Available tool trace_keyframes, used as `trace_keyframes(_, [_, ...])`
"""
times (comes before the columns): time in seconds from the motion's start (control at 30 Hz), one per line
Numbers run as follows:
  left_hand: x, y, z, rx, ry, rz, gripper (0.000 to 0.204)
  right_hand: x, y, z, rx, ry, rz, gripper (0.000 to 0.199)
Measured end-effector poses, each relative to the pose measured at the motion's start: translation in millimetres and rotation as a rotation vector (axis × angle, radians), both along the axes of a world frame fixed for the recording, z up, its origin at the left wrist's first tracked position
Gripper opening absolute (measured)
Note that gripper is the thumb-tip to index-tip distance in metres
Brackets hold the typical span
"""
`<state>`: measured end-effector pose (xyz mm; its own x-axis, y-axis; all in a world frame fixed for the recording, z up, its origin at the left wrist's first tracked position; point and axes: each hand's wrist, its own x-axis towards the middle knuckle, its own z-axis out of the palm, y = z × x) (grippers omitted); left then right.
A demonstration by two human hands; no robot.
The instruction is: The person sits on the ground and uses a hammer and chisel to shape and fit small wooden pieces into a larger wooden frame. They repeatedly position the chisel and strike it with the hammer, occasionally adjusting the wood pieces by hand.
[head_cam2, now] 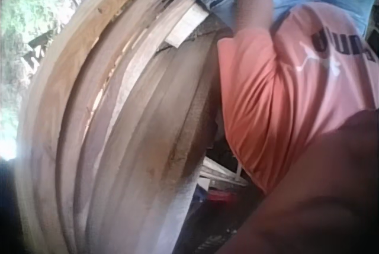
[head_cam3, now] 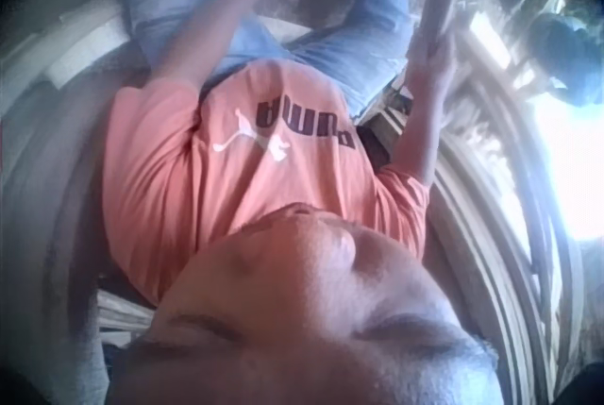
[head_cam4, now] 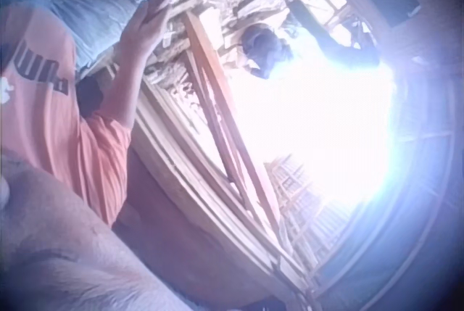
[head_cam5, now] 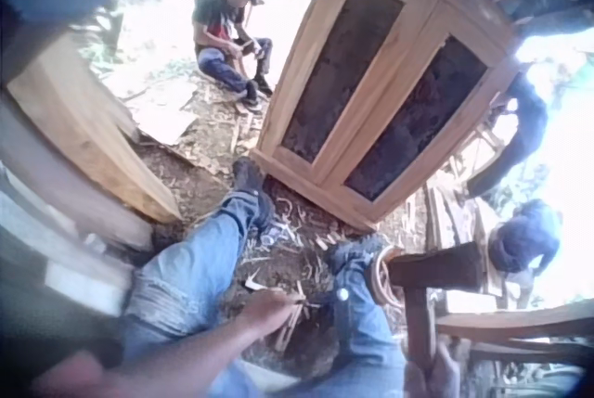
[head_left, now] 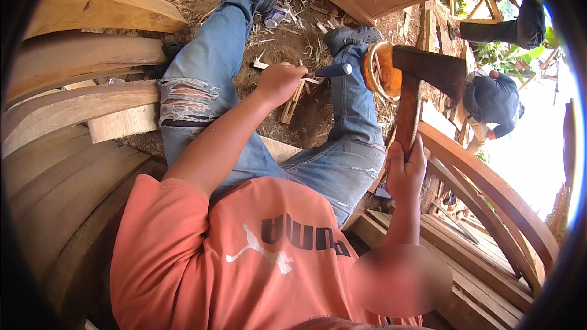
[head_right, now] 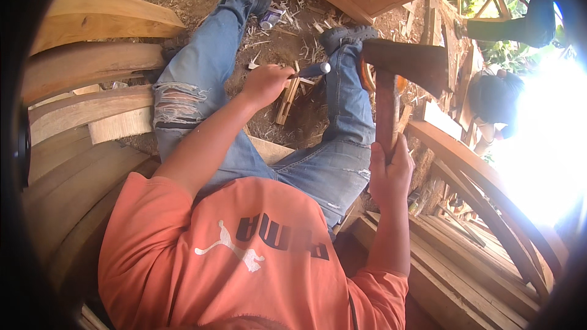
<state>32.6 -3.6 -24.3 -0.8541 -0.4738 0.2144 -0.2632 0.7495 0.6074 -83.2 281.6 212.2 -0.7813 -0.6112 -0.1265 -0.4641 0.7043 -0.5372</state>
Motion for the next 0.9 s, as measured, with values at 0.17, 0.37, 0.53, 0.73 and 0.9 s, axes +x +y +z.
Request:
trace_keyframes(0.17, [5, 1, -9, 0.006, 0.034, 0.01, 0.018, 9, -20, 1, 0.269, 0.155, 0.196, 0.035])
trace_keyframes(0.37, [8, 5, 1, 0.052, -0.035, -0.002, 0.012, 5, -5, -11, 0.022, 0.063, 0.101, 0.032])
trace_keyframes(0.53, [7, -1, 0, 0.037, -0.068, 0.03, 0.008, 5, -18, 0, 0.225, 0.144, 0.242, 0.032])
trace_keyframes(0.73, [3, -1, -5, 0.016, 0.022, 0.01, 0.007, 11, -18, 3, 0.173, 0.111, 0.125, 0.031])
trace_keyframes(0.9, [2, -13, -2, -0.005, -0.018, 0.022, 0.014, -3, -8, 9, 0.178, 0.005, 0.051, 0.033])
